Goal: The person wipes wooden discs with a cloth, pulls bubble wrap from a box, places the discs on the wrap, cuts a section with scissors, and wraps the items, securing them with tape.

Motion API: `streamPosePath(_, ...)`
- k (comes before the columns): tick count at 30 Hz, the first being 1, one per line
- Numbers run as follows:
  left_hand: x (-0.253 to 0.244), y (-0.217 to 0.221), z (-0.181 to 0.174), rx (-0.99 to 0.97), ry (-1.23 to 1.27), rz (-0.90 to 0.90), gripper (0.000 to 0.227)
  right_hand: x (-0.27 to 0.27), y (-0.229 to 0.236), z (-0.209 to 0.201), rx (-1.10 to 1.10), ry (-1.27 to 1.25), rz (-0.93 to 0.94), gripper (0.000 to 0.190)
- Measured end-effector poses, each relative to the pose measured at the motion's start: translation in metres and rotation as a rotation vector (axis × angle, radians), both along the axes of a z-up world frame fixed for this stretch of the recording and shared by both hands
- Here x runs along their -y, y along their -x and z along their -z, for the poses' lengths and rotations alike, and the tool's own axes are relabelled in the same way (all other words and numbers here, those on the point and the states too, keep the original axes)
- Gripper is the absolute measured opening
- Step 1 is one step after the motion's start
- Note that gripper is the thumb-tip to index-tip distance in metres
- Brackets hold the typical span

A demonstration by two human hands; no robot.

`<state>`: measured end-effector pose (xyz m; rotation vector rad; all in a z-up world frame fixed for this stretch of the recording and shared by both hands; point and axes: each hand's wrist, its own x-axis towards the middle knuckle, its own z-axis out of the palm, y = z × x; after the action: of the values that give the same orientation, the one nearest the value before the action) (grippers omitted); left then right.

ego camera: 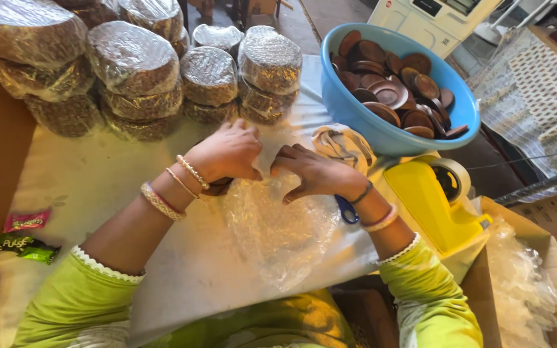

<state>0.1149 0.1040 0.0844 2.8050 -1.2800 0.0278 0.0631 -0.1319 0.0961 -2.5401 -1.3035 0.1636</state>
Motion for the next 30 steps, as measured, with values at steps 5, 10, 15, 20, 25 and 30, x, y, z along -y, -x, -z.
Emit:
streamPosePath(5,0.015,-0.025,0.035,-0.182,0.263,0.183,0.031,0.018,-0.032,0.048,-0.032,-0.084,0.033,0.065)
streamPosePath(10,0.009,-0.036,0.028,-0.489,0.713,0.212,0.022,0.03,-0.035,0.06,-0.075,-0.129,0.106,0.067)
streamPosePath(15,-0.032,-0.021,-0.018,-0.339,0.486,0.072,0.03,0.018,-0.025,0.046,-0.05,-0.242,0.071,0.066)
streamPosePath(20,-0.067,-0.011,-0.024,-0.238,0.331,-0.068,0.026,0.014,-0.02,0.04,-0.059,-0.208,0.098,0.064)
streamPosePath(25,-0.096,-0.012,-0.01,-0.232,0.225,-0.274,0.047,0.016,-0.018,0.039,-0.058,-0.193,0.103,0.066)
streamPosePath(30,-0.11,-0.013,0.009,-0.633,0.688,-0.41,0.029,0.017,-0.019,0.043,-0.05,-0.183,0.113,0.068)
